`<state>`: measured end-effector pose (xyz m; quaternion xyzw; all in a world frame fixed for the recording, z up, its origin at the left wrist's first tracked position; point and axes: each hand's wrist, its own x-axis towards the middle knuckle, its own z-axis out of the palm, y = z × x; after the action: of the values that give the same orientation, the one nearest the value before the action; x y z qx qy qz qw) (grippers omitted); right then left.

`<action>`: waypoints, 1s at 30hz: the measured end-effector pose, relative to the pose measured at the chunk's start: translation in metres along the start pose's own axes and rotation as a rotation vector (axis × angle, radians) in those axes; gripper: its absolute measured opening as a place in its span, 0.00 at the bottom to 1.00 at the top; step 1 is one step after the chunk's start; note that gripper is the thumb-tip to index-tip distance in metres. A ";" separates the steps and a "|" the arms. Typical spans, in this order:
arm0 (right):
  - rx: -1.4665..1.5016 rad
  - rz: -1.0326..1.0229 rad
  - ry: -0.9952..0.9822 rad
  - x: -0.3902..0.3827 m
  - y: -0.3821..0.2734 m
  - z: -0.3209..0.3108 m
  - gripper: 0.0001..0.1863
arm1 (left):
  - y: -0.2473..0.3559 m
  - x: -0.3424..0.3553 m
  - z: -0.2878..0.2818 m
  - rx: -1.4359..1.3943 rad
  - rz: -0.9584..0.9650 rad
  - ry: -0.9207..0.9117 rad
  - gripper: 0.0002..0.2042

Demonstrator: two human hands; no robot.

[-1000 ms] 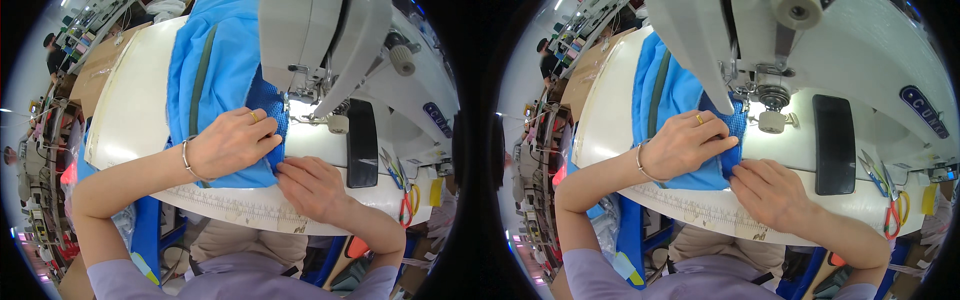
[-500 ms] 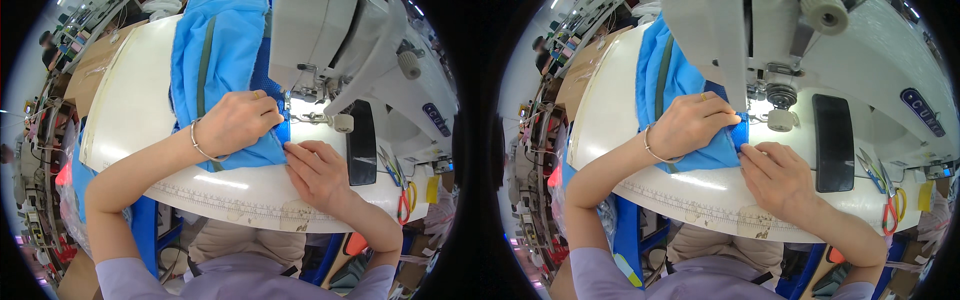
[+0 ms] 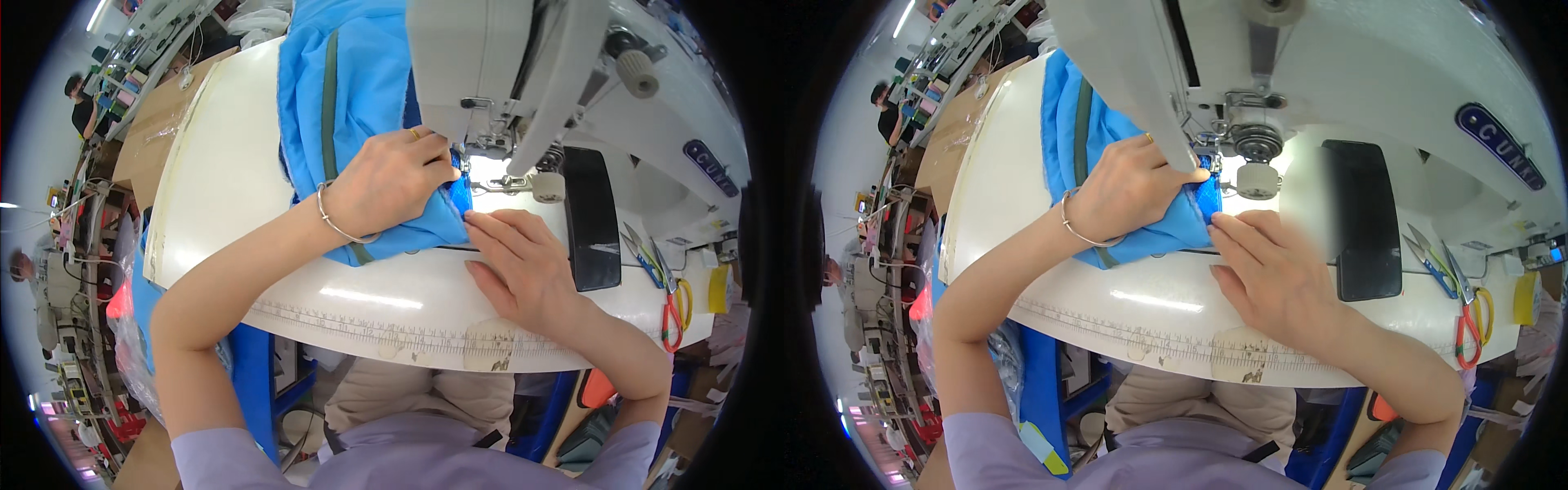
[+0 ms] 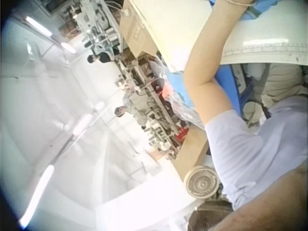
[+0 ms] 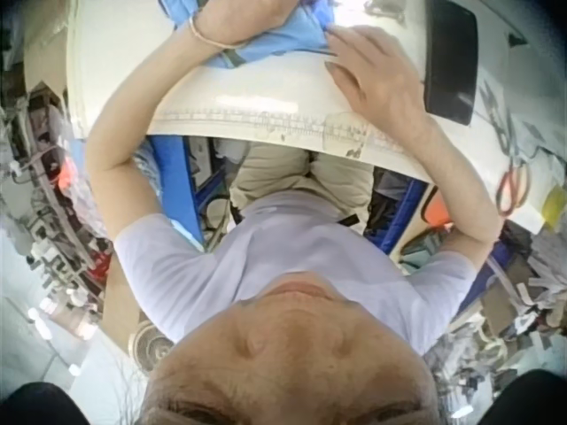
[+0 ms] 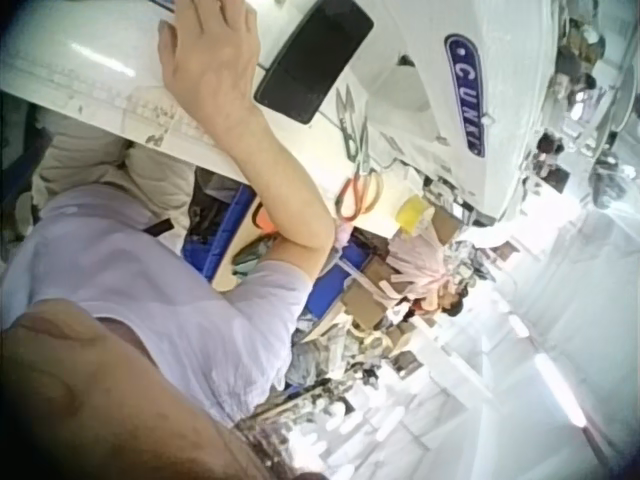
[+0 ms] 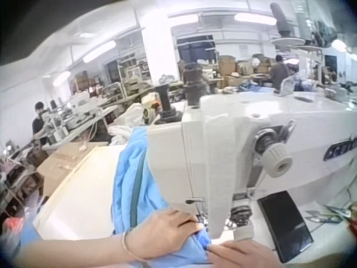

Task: The person operates an industrial sewing machine to stitch a blue and green fabric bag. They guide the bag under the needle, aligning the edges and seams while the machine runs. The person frequently pauses to adjust the fabric, flip the bag, and reposition it for different stitching lines.

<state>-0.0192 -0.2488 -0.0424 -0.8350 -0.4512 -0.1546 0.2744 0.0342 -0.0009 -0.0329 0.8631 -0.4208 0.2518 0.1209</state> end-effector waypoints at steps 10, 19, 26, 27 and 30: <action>0.017 0.007 0.029 -0.004 0.004 0.002 0.24 | -0.001 0.000 0.008 -0.047 -0.052 0.053 0.09; 0.046 0.011 0.065 -0.001 0.005 0.005 0.25 | -0.009 0.004 0.008 -0.058 -0.052 0.053 0.05; 0.068 -0.011 0.133 -0.003 0.006 0.009 0.22 | -0.004 0.006 0.002 -0.049 -0.103 -0.012 0.05; 0.071 -0.019 0.137 -0.004 0.006 0.010 0.21 | -0.005 0.006 0.002 -0.070 -0.073 0.005 0.05; 0.074 -0.034 0.148 -0.006 0.005 0.012 0.19 | -0.004 0.004 0.003 -0.111 -0.008 0.038 0.04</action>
<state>-0.0177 -0.2478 -0.0570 -0.8028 -0.4491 -0.2037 0.3351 0.0407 -0.0023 -0.0334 0.8519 -0.4282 0.2437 0.1775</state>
